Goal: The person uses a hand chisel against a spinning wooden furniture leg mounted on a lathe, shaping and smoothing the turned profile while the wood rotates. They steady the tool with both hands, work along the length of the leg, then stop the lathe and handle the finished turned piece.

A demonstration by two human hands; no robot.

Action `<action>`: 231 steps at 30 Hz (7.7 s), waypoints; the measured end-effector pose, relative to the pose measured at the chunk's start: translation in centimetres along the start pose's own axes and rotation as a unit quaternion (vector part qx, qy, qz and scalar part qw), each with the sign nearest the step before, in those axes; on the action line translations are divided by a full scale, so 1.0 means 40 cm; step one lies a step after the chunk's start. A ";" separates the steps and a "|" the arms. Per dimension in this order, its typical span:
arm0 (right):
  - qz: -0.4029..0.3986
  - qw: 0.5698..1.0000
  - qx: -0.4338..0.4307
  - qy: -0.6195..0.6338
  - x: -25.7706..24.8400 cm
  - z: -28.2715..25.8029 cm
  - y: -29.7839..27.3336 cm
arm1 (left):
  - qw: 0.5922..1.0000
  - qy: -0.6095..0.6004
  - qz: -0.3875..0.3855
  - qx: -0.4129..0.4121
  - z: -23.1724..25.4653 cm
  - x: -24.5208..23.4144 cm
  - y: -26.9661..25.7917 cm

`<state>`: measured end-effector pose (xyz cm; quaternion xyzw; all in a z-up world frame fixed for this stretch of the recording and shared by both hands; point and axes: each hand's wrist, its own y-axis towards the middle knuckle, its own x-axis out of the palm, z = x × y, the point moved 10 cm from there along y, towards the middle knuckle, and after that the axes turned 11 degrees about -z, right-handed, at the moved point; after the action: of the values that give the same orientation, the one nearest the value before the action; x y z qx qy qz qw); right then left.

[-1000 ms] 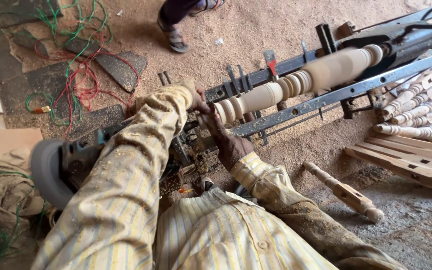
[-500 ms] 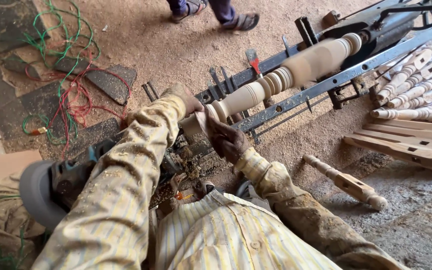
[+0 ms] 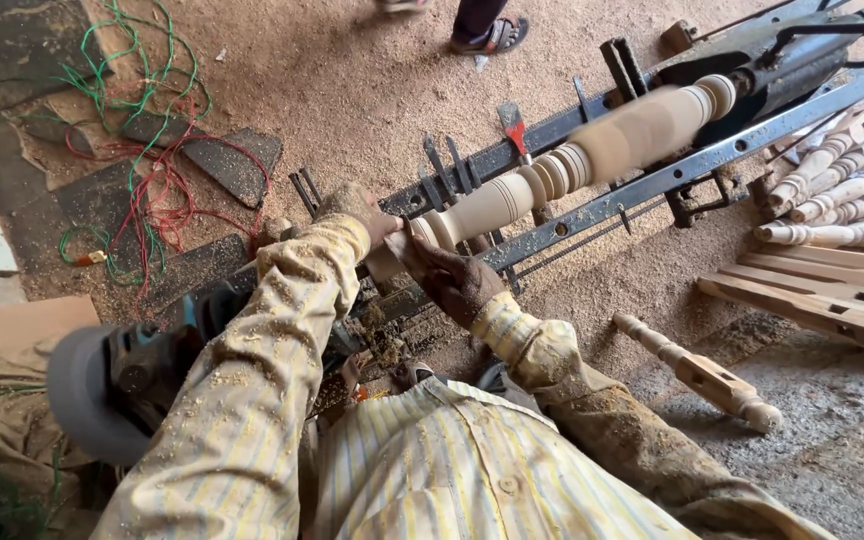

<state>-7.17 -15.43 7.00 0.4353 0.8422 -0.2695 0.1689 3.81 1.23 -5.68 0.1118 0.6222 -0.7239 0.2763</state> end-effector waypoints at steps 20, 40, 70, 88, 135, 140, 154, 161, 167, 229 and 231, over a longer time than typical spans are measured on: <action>0.038 0.989 0.051 -0.133 0.025 0.156 -0.008 | 0.960 -0.195 0.098 0.177 0.067 0.006 0.005; 0.054 0.971 0.053 -0.226 0.093 0.214 0.006 | 0.937 -0.273 0.054 0.210 0.099 0.058 0.063; -0.038 0.984 0.171 -0.025 0.048 0.168 -0.026 | 0.965 -0.188 0.042 0.181 0.038 0.079 0.181; -0.015 0.977 0.135 -0.165 0.111 0.230 0.010 | 0.976 -0.183 0.009 0.118 -0.002 0.172 0.341; 0.006 0.990 -0.131 -0.044 0.168 -0.066 0.217 | 0.992 0.010 0.079 0.099 0.107 0.181 0.463; -0.016 0.989 -0.149 -0.008 0.116 -0.059 0.087 | 0.996 0.072 0.000 0.046 0.096 0.188 0.269; -0.053 0.949 0.019 0.311 -0.040 0.222 -0.016 | 0.981 -0.178 0.045 -0.060 0.279 -0.072 -0.281; -0.132 0.917 0.061 0.370 -0.078 0.178 -0.016 | 0.993 -0.055 0.047 -0.095 0.305 -0.095 -0.177; -0.183 0.916 0.052 0.354 -0.074 0.201 0.011 | 0.991 -0.001 0.077 -0.112 0.289 -0.109 -0.066; 0.026 0.982 0.037 -0.185 -0.178 0.179 -0.039 | 0.975 -0.073 0.152 0.146 0.353 -0.261 0.495; -0.058 0.970 0.108 -0.208 -0.154 0.201 -0.029 | 0.995 -0.044 0.045 0.082 0.352 -0.206 0.540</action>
<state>-4.25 -24.75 4.15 0.3354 0.7783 -0.4532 0.2763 24.79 -11.74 -16.83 0.1299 0.5424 -0.7634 0.3260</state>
